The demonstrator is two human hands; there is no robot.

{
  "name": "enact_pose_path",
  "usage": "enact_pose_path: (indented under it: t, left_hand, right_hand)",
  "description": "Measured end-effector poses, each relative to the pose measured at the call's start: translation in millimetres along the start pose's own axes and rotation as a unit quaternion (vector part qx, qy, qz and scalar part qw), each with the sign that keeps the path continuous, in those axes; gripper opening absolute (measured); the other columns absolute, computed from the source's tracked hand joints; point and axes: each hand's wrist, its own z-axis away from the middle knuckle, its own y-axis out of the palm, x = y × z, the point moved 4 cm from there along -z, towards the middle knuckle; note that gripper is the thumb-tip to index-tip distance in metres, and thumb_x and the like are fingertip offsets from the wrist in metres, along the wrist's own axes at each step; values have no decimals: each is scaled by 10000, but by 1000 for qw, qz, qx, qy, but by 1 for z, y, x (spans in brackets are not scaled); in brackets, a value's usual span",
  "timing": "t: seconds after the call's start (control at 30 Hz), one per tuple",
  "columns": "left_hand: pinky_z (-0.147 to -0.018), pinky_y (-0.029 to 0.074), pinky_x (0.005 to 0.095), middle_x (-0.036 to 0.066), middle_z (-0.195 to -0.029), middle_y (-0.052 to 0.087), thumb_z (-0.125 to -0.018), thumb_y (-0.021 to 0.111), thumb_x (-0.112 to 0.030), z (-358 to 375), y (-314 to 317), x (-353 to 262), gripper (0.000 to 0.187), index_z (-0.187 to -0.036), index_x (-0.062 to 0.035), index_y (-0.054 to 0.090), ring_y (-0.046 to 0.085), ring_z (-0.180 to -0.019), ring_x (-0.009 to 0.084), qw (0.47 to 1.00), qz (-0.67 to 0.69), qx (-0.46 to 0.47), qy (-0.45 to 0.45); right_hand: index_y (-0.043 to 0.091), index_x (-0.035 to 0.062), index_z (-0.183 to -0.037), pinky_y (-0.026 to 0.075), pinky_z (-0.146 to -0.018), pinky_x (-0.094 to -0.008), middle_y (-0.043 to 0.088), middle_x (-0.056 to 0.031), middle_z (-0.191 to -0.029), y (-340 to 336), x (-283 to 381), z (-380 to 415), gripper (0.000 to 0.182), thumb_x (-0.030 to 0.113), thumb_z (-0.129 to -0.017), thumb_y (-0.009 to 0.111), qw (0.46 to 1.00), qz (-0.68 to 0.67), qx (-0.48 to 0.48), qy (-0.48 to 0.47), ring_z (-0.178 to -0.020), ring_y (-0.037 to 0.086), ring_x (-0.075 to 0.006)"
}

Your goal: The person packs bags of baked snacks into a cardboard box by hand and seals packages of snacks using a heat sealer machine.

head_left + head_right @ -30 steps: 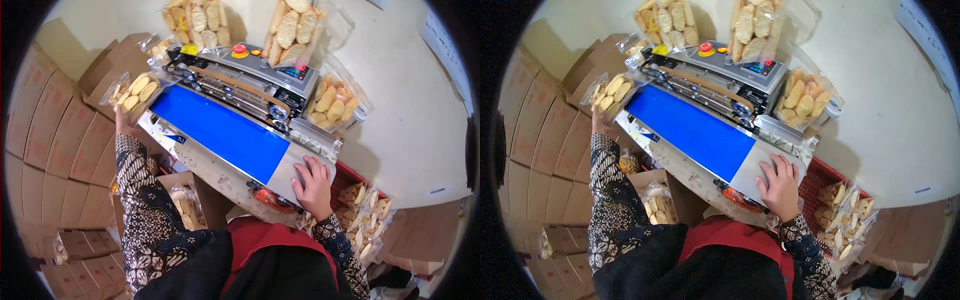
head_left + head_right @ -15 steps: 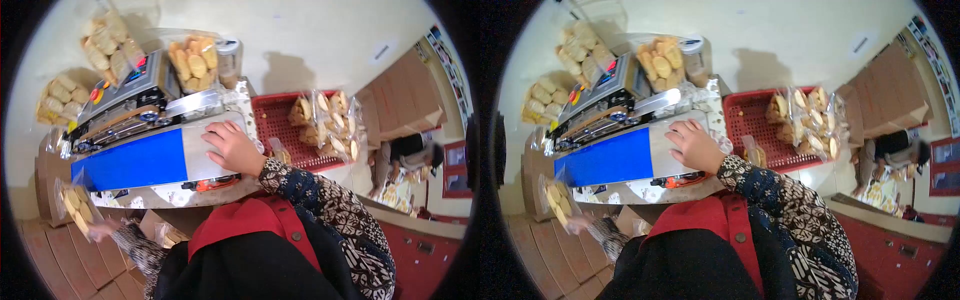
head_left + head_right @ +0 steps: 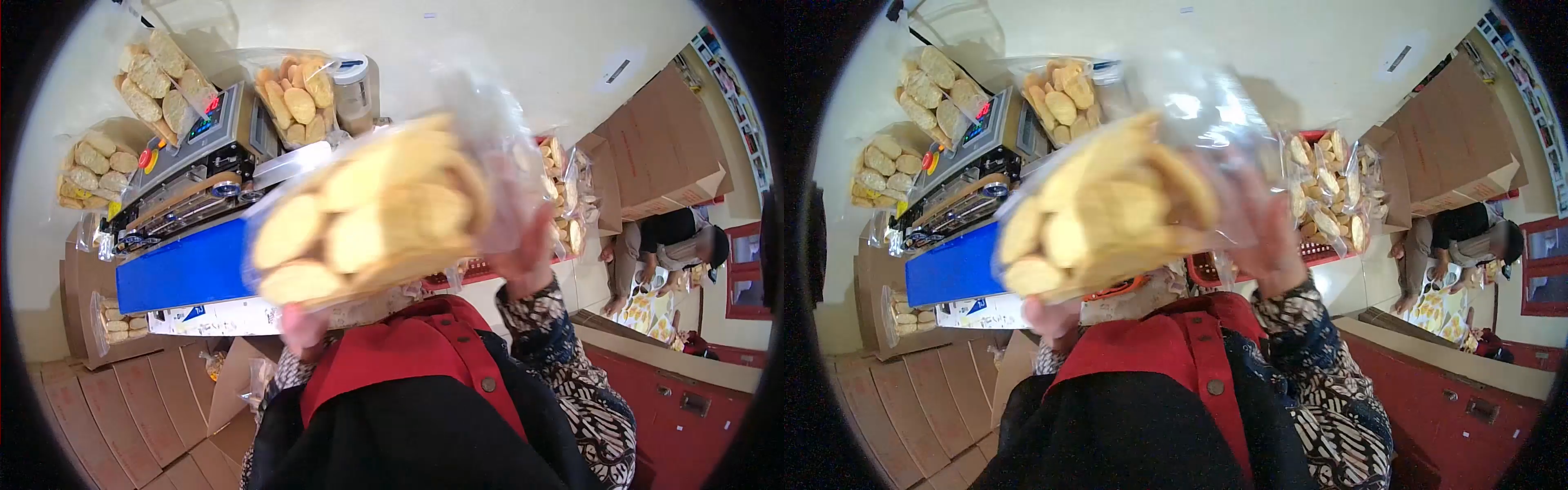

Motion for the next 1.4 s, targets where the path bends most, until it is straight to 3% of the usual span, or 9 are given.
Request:
enact_pose_path:
  t: [0.03,0.1,0.13,0.37,0.73,0.83,0.97,1.13,1.4]
  left_hand:
    - [-950,309,383,138,-1292,310,-736,522,-342,-17,23,-28,701,-1298,-47,225,349,-1171,263,963,133,210,-104]
    - [-999,245,384,126,-1401,142,-713,598,-100,-23,56,-79,814,-1356,-78,99,242,-1256,246,682,356,571,-286]
    - [-1017,163,446,113,-1424,-2,-696,596,-71,-21,65,-80,917,-1363,-98,-33,122,-1296,262,700,334,593,-218]
    - [-968,243,439,143,-1373,202,-704,601,-112,-29,40,-51,797,-1339,-91,120,228,-1237,253,781,299,498,-229]
    - [-914,336,357,124,-1272,349,-767,572,-136,-41,-8,-22,554,-1253,-48,320,353,-1130,209,824,183,439,-308]
    - [-909,346,348,132,-1254,359,-772,562,-92,-46,-12,-19,537,-1252,-54,323,364,-1120,204,830,201,419,-307]
    - [-781,431,284,125,-1087,494,-786,520,-4,-49,-15,-19,398,-1167,-33,410,493,-939,179,879,196,327,-286]
    - [-443,319,139,18,-681,528,-842,451,-8,-52,-38,-5,159,-989,2,511,413,-513,34,872,210,231,-378]
    - [-553,331,206,-25,-659,433,-857,471,-70,-55,-21,-21,178,-1021,-4,495,355,-569,25,921,207,256,-210]
  right_hand:
    - [309,31,-1281,348,-953,-413,323,-137,-1319,-22,18,11,536,361,-873,419,998,36,-38,-29,-1167,393,-268]
    - [329,7,-1266,343,-953,-405,393,-150,-1270,-48,51,29,531,378,-888,374,981,117,-139,-68,-1149,412,-256]
    - [335,-3,-1260,351,-945,-396,422,-147,-1247,-51,64,34,519,358,-890,379,963,162,-200,-76,-1143,419,-250]
    - [600,-16,-1005,404,-806,-271,600,-96,-982,-165,26,-5,284,186,-809,568,841,406,-355,41,-886,536,-149]
    - [587,1,-1047,441,-783,-300,600,-112,-1014,-368,-107,18,317,216,-815,558,794,448,-361,197,-907,569,-179]
    - [584,22,-1040,459,-732,-366,599,-170,-975,-342,-84,22,411,351,-794,566,615,728,-237,191,-833,588,-263]
    - [595,7,-955,452,-727,-372,612,-157,-861,-318,-31,41,426,376,-742,617,580,710,-399,-18,-800,588,-263]
    - [473,88,-1125,405,-806,-398,521,-151,-994,-272,23,80,619,348,-622,725,200,822,-531,39,-985,483,-298]
    - [620,135,-877,451,-712,-427,562,-145,-961,-321,47,111,239,333,-812,502,264,816,-489,160,-859,549,-320]
